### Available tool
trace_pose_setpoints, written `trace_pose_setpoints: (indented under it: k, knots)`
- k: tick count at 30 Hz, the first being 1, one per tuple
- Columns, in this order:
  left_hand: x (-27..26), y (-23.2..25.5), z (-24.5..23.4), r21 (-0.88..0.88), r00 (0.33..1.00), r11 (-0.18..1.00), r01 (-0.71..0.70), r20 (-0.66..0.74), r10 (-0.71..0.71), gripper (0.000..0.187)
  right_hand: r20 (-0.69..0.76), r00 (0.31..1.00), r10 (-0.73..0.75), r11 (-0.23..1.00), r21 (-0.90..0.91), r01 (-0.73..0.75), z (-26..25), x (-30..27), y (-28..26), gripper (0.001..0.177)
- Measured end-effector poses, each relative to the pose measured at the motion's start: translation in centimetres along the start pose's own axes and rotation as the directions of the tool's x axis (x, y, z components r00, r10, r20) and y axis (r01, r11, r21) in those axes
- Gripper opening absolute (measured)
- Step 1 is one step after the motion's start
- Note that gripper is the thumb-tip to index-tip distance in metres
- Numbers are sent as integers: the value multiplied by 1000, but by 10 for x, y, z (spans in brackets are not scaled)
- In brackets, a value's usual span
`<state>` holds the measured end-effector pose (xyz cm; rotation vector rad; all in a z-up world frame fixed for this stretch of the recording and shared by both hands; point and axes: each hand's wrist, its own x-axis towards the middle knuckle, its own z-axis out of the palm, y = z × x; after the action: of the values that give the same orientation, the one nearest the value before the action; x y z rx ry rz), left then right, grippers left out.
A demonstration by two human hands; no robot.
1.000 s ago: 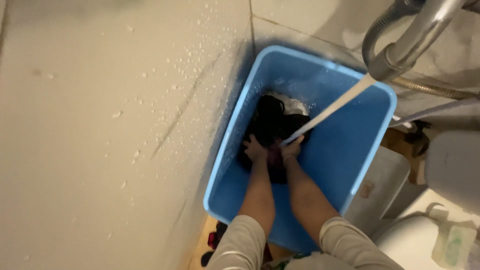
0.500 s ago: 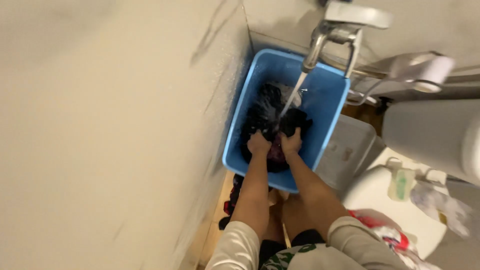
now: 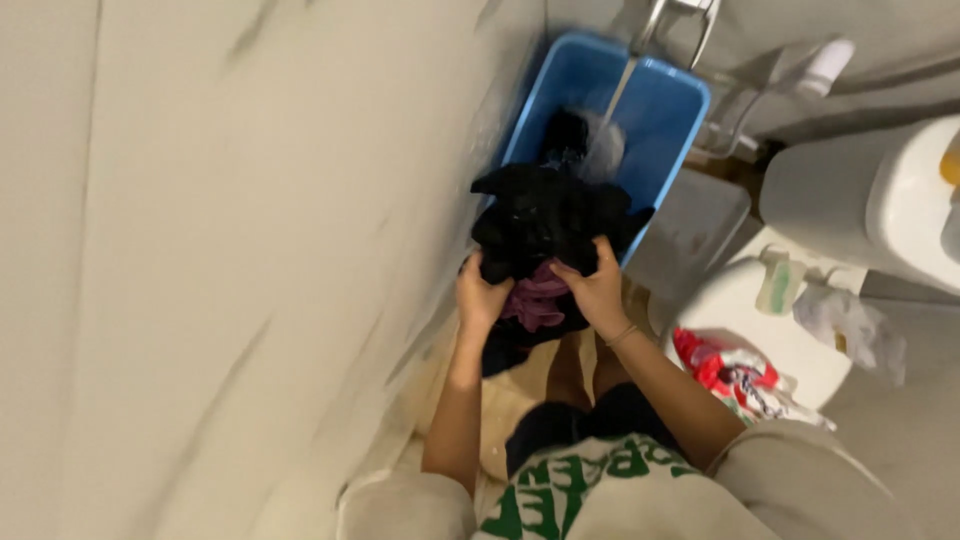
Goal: Hand-washing dark clothes in a blue bucket using detergent in a bathroom setting.
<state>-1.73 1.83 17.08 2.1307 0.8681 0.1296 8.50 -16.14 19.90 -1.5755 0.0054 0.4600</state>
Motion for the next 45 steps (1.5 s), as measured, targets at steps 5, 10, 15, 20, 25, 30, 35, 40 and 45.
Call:
trace_pose_setpoints:
  k: [5, 10, 15, 20, 25, 30, 35, 40, 45]
  knots:
    - [-75, -5, -70, -134, 998, 991, 16, -66, -25, 53, 237, 962, -136, 967, -180, 181, 24, -74, -44, 44]
    - [-157, -73, -96, -156, 998, 986, 53, -31, -59, 51, 444, 895, 37, 939, -321, 120, 43, -139, -27, 49]
    - [-200, -158, -58, -24, 994, 995, 97, -52, -98, 46, 603, 741, 295, 892, -452, 12, 65, -156, 55, 56]
    - [-194, -221, -5, -137, 913, 912, 387, 191, -359, 68, 864, 428, 266, 840, -425, 336, 82, -151, 221, 76]
    - [-148, -218, 36, -54, 937, 955, 292, 218, -274, 49, 866, 274, 418, 847, -481, 228, 76, -128, 222, 66]
    - [-100, -193, 65, -293, 949, 903, 313, 62, -308, 35, 551, 794, 256, 953, -282, -111, 44, -46, 176, 20]
    - [-88, -163, 91, -198, 987, 967, 158, 12, -159, 32, 159, 983, 97, 749, -662, 33, 19, 50, 152, 45]
    - [-97, -149, 116, -260, 986, 951, 169, 45, -163, 31, 72, 892, 446, 700, -649, -297, 30, 63, 211, 53]
    - [-107, -170, 134, -453, 953, 849, 272, 4, -303, 24, 114, 983, 141, 867, -494, -67, 26, 28, 182, 31]
